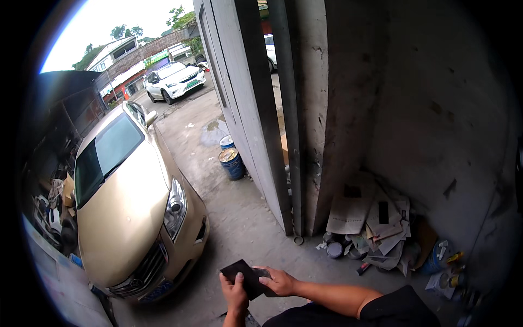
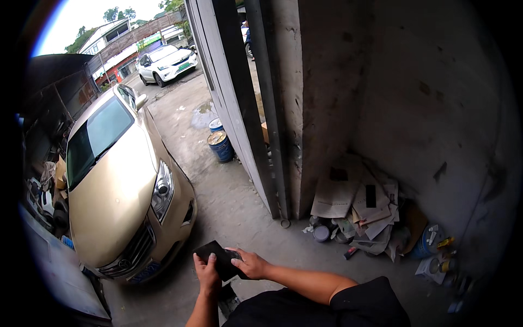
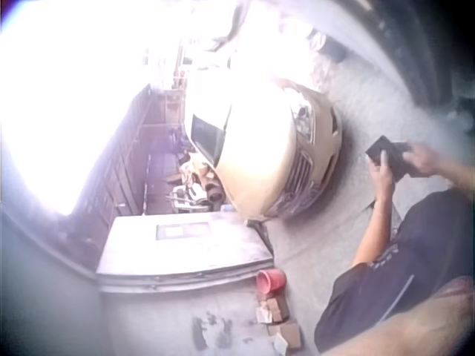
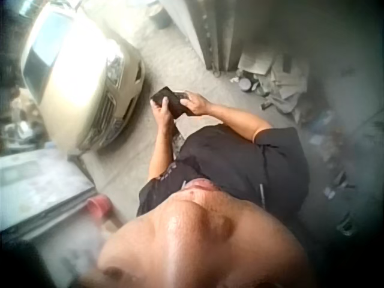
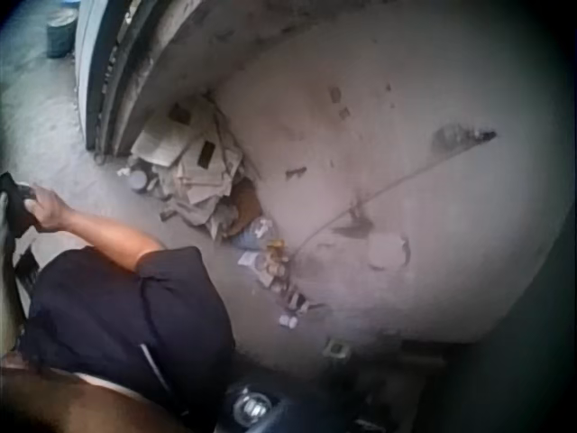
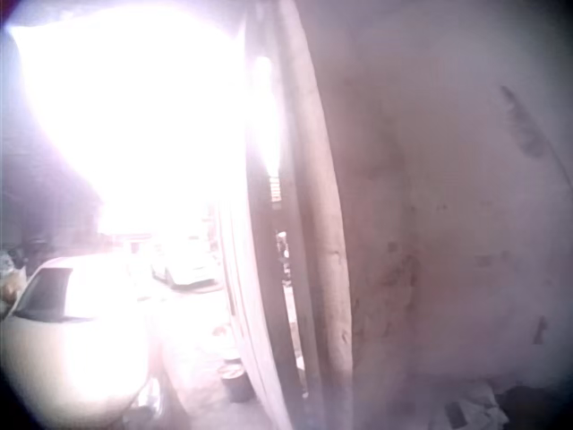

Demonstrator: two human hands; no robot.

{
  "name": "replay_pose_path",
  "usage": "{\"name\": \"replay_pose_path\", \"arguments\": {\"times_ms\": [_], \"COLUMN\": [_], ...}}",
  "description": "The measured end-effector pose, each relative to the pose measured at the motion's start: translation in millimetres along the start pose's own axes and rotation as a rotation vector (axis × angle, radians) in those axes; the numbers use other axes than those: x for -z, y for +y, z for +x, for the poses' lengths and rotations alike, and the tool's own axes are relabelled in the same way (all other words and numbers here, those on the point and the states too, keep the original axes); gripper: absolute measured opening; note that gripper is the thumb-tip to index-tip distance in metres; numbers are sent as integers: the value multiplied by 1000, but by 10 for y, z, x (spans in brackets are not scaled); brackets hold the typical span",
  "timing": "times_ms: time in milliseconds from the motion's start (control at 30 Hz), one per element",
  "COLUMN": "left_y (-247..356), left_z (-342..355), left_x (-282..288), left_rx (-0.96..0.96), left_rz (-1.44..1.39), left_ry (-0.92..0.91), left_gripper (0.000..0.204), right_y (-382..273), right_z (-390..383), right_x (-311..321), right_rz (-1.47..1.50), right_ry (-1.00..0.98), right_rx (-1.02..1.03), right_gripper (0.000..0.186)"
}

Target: The person sands a beige filler patch on the front fender of a dark gray car using a sanding block and sandpaper. They repeatedly rub the surface, check smoothness with their hand, and adjust the sandpaper on the block.

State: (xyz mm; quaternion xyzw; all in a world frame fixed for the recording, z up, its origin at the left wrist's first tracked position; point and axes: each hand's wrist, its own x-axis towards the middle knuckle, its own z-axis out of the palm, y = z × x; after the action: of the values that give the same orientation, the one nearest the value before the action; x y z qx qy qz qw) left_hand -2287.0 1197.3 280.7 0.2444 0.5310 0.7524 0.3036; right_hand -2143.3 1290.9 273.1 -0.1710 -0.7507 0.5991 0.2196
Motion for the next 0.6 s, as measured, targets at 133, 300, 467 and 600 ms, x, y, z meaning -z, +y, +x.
{"name": "replay_pose_path", "arguments": {"times_ms": [133, 300, 467, 600], "left_y": [-23, 2, 144, 158], "left_z": [10, -124, -61, -14], "left_x": [18, -37, -1, -54], "left_rx": [59, -100, -121, -124], "left_rz": [-123, 270, 355, 272], "left_ry": [92, -27, -146, -40], "left_gripper": [22, 19, 16, 14], "right_y": [58, 74, 47, 51], "right_z": [-76, -42, 99, 3], "right_x": [-195, -20, 190, 17], "right_rz": [-73, -36, -111, -192], "right_ry": [176, -104, -289, -147], "right_rx": [198, -98, -55, 9], "right_gripper": [46, 50, 54, 54]}}
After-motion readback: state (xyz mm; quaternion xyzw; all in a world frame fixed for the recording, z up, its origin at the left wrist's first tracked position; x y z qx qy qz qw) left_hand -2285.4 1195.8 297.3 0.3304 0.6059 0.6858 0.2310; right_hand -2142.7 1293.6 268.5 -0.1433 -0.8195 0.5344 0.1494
